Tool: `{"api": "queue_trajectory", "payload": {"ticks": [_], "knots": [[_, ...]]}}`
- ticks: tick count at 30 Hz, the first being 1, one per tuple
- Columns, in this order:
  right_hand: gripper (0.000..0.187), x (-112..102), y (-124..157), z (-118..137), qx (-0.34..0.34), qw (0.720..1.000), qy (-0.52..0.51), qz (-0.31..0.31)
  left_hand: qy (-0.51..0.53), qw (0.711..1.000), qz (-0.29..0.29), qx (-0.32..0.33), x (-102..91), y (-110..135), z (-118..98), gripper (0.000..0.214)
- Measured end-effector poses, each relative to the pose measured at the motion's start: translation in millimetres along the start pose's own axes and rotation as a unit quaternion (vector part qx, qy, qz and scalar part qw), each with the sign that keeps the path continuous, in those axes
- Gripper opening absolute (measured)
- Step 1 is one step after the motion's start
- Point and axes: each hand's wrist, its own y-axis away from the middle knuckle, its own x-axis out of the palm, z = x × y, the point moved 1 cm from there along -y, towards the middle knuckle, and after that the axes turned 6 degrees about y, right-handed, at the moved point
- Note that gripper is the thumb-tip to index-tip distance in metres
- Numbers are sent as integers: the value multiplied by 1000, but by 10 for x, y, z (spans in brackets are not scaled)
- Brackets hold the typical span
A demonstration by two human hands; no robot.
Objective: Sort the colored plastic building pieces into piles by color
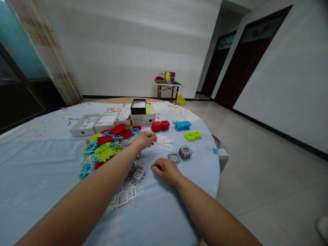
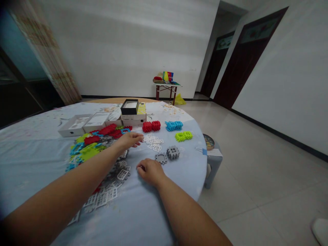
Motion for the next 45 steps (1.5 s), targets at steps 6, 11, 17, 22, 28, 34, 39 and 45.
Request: {"api": "queue_trajectory", "payload": {"ticks": [6, 11, 17, 22, 28, 34, 39, 45], "knots": [[22, 11, 3, -16, -14, 1000, -4, -6, -37, 998, -42, 7, -146, -35, 197, 38], [22, 8, 7, -22, -10, 1000, -3, 4, -101, 992, -26, 78, -370, 401, 253, 36], [22, 20, 8, -23, -13, 1000, -5, -1, -247, 962, 34, 107, -394, 958, 243, 35], [21, 43, 10, -34, -18, 1000, -6, -11, -357, 918, 93, 146, -261, 1125, 246, 32], [21, 47, 18, -23, -19, 1000, 7, -16, -440, 876, 99, 170, -153, 1150, 291, 28], [20, 34, 43, 33, -13, 999, 35, -18, -449, 875, 95, 154, -145, 1135, 344, 22], [21, 15, 58, 72, -14, 998, 52, -19, -441, 879, 86, 161, -107, 1136, 376, 21], [21, 19, 49, 71, -10, 998, 53, -19, -434, 882, 87, 161, -79, 1149, 399, 19]]}}
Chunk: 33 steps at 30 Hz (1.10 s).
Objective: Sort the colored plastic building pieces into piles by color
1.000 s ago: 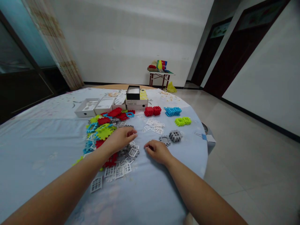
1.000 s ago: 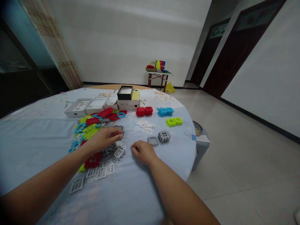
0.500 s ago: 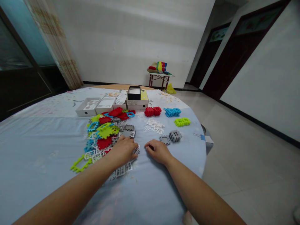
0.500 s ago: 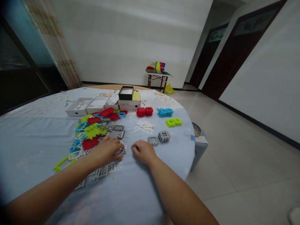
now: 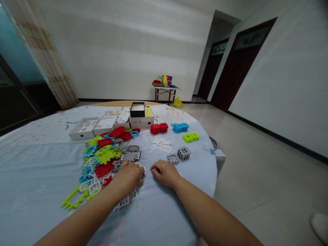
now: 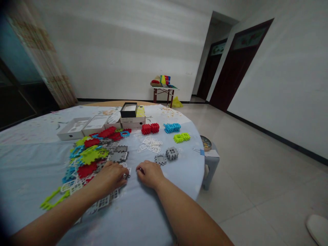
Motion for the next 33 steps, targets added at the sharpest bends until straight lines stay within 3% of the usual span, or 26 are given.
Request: {"api": "queue_trajectory", "payload": {"ticks": [5, 20, 33], "knots": [[21, 18, -15, -16, -3, 1000, -3, -2, -9, 1000, 2, -11, -61, 6, 26, 26], [21, 7, -28, -36, -10, 1000, -26, 7, -19, 999, 31, 4, -91, -88, 110, 11], [21, -27, -18, -41, -11, 999, -46, 24, -31, 997, 18, 63, -207, -68, 48, 16]]}}
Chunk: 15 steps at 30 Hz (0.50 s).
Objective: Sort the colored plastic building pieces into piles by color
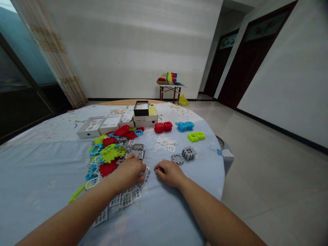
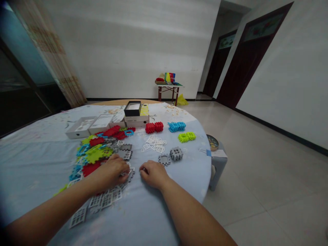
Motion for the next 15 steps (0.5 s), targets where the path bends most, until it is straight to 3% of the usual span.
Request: {"api": "queue_trajectory", "payload": {"ticks": [5, 9, 15], "knots": [[21, 5, -2, -6, 3, 1000, -11, -3, 80, 993, -89, -18, -170, -29, 67, 23], [21, 20, -14, -14, 8, 1000, -19, -3, 212, 957, -183, -74, -323, -179, 144, 30], [21, 12, -28, -22, 14, 1000, -23, 3, 414, 880, -144, -181, -167, -728, 237, 29]]}}
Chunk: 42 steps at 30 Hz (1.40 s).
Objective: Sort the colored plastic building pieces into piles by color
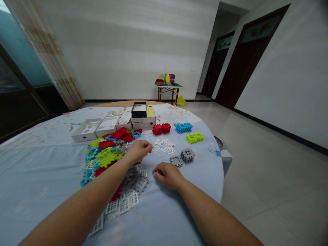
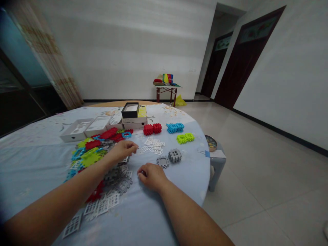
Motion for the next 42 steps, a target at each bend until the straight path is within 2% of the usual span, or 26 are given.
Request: {"api": "queue_trajectory", "payload": {"ticks": [5, 10, 14, 19, 24, 27, 29, 32, 36, 39, 42], "knots": [[21, -2, 0, -16, -3, 1000, -9, -5, 64, 998, -14, -18, 208, -336, -2, 38], [21, -5, -6, -23, -3, 1000, -14, 3, 75, 997, -27, -11, 100, -338, 70, 43], [21, -11, -8, -20, -3, 1000, -9, 11, 39, 999, -26, 18, -118, -83, 175, 42], [21, -13, 0, -19, -8, 1000, -7, 10, -83, 994, 6, 66, -341, 427, 179, 40], [22, 3, 0, -34, -12, 1000, -5, 13, -142, 982, 115, 41, -362, 876, 202, 36], [22, 12, 2, -42, -11, 1000, 0, 10, -199, 963, 164, 75, -325, 1076, 232, 31], [22, 16, 7, -43, -8, 1000, 0, 7, -246, 948, 175, 99, -295, 1187, 255, 31], [21, 18, 15, -39, -8, 1000, 0, 0, -300, 931, 168, 120, -230, 1323, 306, 37], [21, 20, 19, -33, -5, 1000, 6, -2, -373, 903, 127, 171, -117, 1441, 429, 40], [21, 23, 19, -28, -5, 1000, 8, -2, -412, 882, 92, 211, -79, 1475, 560, 42], [21, 25, 21, -22, -2, 1000, 8, -4, -427, 872, 66, 232, -98, 1459, 668, 45]]}}
